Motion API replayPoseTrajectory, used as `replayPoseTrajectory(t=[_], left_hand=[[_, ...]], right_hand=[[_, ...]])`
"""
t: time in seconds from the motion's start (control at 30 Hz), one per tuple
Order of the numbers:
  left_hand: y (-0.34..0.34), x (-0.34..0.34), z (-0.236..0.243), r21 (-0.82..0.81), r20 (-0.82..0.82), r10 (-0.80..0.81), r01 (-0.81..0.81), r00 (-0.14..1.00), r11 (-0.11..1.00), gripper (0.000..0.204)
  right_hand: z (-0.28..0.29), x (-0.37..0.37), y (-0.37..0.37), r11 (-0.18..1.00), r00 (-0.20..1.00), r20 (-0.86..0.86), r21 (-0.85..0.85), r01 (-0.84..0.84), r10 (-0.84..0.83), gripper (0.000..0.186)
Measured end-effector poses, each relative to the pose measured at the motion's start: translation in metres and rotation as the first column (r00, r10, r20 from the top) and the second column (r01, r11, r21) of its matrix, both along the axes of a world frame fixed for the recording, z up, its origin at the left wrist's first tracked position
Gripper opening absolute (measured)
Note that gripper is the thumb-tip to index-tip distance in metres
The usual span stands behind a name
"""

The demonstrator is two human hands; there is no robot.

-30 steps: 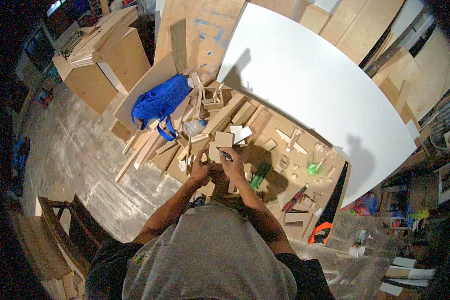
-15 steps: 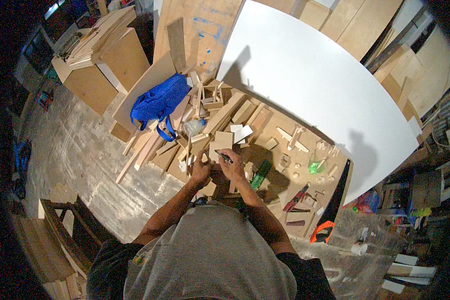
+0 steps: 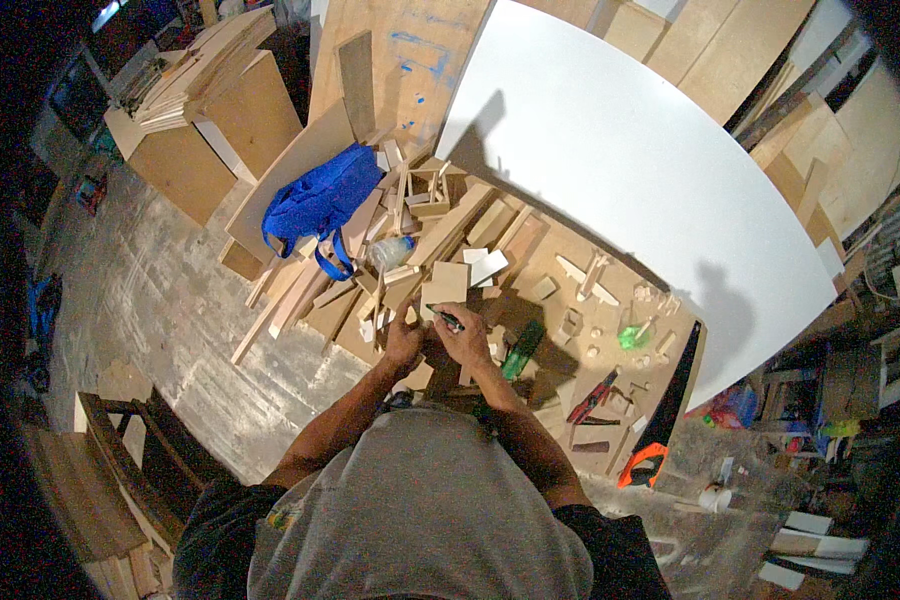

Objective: Marking a wooden block with a pencil, using a hand saw to cut the block on a table, and handling various wood scraps in a workshop.

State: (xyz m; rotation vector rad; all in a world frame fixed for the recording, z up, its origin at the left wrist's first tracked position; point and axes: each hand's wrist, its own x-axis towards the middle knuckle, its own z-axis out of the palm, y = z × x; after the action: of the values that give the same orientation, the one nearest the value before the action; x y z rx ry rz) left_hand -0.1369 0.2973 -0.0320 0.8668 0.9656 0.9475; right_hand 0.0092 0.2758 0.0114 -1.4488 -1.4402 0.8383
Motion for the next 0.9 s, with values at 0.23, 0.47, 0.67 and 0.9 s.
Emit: replayPoseTrajectory(t=[0.23,0.47,0.67,0.9], left_hand=[[0.001,-0.001,-0.011,0.044,-0.031,-0.007,0.008,0.999,0.999,0.056],[0.0,-0.001,-0.008,-0.032,0.023,-0.02,0.021,1.0,0.999,0.056],[0.001,0.0,-0.01,0.092,-0.059,0.005,0.0,0.998,0.996,0.056],[-0.002,-0.003,-0.001,0.116,-0.051,0.001,0.005,0.999,0.993,0.056]], right_hand=[[0.0,0.0,-0.001,0.997,0.995,0.089,0.066,-0.04,0.034,0.02],[-0.006,0.003,0.007,0.998,0.998,0.034,0.051,0.043,-0.045,0.02],[-0.007,0.01,0.021,0.991,0.996,0.063,0.122,0.059,-0.067,0.02],[-0.005,0.012,0.023,0.998,0.998,0.024,0.044,0.053,-0.054,0.018]])
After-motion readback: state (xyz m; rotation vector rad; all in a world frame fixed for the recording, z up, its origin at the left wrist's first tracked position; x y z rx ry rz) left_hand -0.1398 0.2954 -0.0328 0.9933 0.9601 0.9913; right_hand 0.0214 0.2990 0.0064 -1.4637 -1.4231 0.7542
